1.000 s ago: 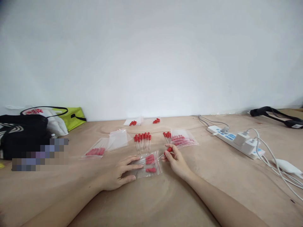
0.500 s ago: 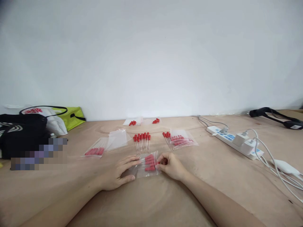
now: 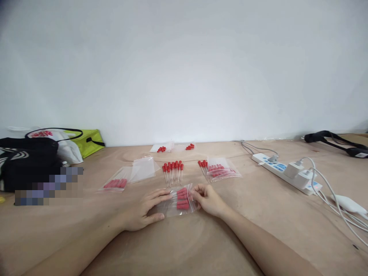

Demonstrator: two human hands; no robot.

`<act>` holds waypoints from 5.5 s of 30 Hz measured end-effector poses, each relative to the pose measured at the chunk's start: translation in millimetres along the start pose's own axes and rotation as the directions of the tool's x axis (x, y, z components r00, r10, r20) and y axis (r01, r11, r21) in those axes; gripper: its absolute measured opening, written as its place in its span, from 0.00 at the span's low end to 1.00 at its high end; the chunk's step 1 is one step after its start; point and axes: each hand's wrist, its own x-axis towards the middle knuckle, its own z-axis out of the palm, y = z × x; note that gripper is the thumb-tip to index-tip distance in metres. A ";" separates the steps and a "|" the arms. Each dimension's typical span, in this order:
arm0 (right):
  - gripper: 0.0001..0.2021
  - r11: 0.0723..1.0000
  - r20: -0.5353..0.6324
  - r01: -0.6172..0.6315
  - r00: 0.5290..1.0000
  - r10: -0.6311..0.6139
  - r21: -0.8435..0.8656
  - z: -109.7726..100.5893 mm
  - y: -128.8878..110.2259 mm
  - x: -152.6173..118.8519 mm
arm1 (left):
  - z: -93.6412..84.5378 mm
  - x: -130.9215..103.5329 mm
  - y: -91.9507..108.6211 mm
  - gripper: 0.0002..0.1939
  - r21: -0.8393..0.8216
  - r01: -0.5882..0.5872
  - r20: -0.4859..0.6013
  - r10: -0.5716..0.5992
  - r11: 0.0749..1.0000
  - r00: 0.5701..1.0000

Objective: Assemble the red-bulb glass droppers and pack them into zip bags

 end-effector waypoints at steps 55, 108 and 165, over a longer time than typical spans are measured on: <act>0.22 0.980 -0.150 0.160 0.978 -0.142 0.116 -13.7 12.4 7.9 | -90.6 -55.2 -120.2 0.11 -0.396 0.280 -0.444 -0.449 0.874 0.775; 0.14 0.961 -0.094 0.133 0.983 -0.160 -0.241 -9.1 14.8 9.9 | 6.4 2.5 7.4 0.25 -0.068 0.128 -0.140 -0.136 0.989 0.981; 0.23 0.376 -0.536 -0.476 0.842 -0.067 -0.795 -46.5 16.6 76.6 | 5.9 1.9 14.0 0.27 0.131 -0.021 0.119 0.005 0.991 0.993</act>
